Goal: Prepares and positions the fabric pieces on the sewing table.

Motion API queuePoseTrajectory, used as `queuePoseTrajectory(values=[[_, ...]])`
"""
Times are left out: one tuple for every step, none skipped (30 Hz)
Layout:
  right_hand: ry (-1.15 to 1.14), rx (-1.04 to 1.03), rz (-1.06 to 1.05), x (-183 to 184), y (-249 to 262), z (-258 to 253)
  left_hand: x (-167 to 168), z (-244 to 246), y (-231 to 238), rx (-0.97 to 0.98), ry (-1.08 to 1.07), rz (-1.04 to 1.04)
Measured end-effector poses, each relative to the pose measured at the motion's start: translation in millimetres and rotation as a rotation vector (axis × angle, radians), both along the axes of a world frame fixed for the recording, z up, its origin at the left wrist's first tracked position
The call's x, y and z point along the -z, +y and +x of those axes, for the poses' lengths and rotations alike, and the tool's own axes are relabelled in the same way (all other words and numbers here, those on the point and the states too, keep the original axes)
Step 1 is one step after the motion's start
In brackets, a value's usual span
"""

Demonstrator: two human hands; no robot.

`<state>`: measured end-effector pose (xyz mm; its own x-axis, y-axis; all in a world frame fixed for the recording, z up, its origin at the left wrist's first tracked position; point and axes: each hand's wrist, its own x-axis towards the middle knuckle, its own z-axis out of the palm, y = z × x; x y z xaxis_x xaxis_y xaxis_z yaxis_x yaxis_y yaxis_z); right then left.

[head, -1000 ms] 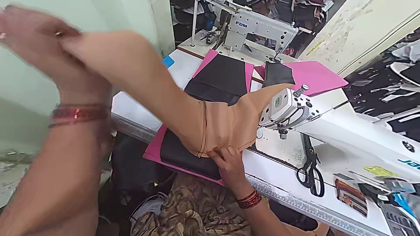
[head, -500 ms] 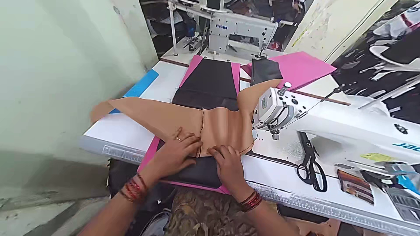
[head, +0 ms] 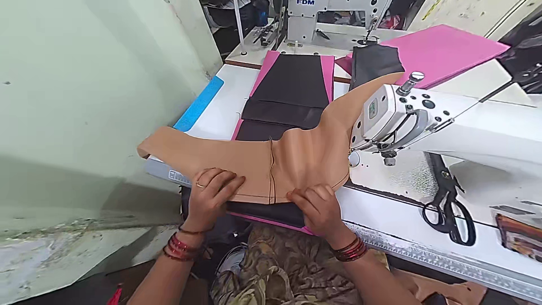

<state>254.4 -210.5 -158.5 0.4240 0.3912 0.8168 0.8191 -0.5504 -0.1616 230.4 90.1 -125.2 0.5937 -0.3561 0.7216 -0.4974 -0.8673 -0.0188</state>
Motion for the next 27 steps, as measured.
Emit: queuePoseTrajectory(values=[[-0.047,-0.062,-0.030,0.3,-1.7,-2.0,6.1,-6.9,1.9,0.004,0.037,-0.017],[-0.088,-0.115,-0.063,-0.1,-2.8,-3.5,12.4,-11.7,2.9,0.011,0.076,-0.027],[-0.123,-0.156,-0.098,-1.4,-3.3,-4.4,18.3,-14.2,3.7,0.018,0.115,-0.031],[-0.141,-0.190,-0.132,-3.2,-3.1,-4.2,24.0,-13.6,4.3,0.028,0.145,-0.039],[-0.148,-0.215,-0.163,-5.6,-2.4,-2.8,28.3,-10.2,4.2,0.041,0.159,-0.060],[-0.149,-0.222,-0.194,-8.5,-1.3,-0.1,31.4,-3.9,3.4,0.055,0.161,-0.094],[-0.140,-0.215,-0.224,-11.3,0.2,4.2,33.3,5.0,2.8,0.064,0.162,-0.124],[-0.127,-0.195,-0.245,-13.0,2.5,9.8,34.5,14.9,2.7,0.071,0.169,-0.147],[-0.111,-0.169,-0.258,-13.6,4.6,16.2,34.7,24.5,3.5,0.073,0.192,-0.158],[-0.094,-0.151,-0.263,-13.7,6.0,23.4,33.0,34.2,4.6,0.078,0.227,-0.166],[-0.083,-0.141,-0.267,-14.5,6.0,30.3,29.0,43.2,5.8,0.089,0.269,-0.165],[-0.082,-0.142,-0.267,-15.2,5.0,34.7,24.2,49.9,6.8,0.111,0.307,-0.156],[-0.091,-0.153,-0.265,-16.1,3.5,36.6,19.9,53.6,8.1,0.142,0.341,-0.147],[-0.110,-0.172,-0.256,-16.9,2.2,36.9,17.3,55.5,10.3,0.177,0.364,-0.141],[-0.131,-0.194,-0.248,-17.2,1.3,36.2,16.0,55.6,13.1,0.214,0.379,-0.136],[-0.150,-0.218,-0.244,-17.2,0.9,35.5,15.5,54.2,16.0,0.249,0.389,-0.132],[-0.166,-0.238,-0.250,-17.3,0.8,35.0,15.5,51.6,18.6,0.276,0.390,-0.125],[-0.174,-0.257,-0.259,-17.5,0.8,34.3,15.5,48.5,20.9,0.295,0.391,-0.113],[-0.181,-0.274,-0.269,-17.6,0.9,33.7,15.0,45.2,22.4,0.309,0.390,-0.095],[-0.189,-0.290,-0.280,-17.7,1.0,33.4,14.2,41.8,22.7,0.318,0.380,-0.070],[-0.199,-0.305,-0.290,-18.0,0.9,33.5,13.2,38.5,21.3,0.323,0.357,-0.033],[-0.211,-0.319,-0.298,-18.3,0.9,34.0,11.7,34.9,18.1,0.330,0.321,0.013],[-0.221,-0.331,-0.305,-18.5,1.0,34.3,10.3,31.1,13.6,0.342,0.285,0.062],[-0.229,-0.339,-0.313,-18.5,1.1,34.2,9.3,27.3,8.0,0.366,0.256,0.112],[-0.234,-0.344,-0.322,-18.7,1.3,34.1,8.3,23.8,1.5,0.401,0.235,0.159],[-0.237,-0.348,-0.330,-18.9,1.6,34.0,8.4,21.2,-5.0,0.438,0.228,0.197],[-0.239,-0.351,-0.337,-19.1,1.6,33.9,10.4,20.2,-10.8,0.482,0.237,0.215]])
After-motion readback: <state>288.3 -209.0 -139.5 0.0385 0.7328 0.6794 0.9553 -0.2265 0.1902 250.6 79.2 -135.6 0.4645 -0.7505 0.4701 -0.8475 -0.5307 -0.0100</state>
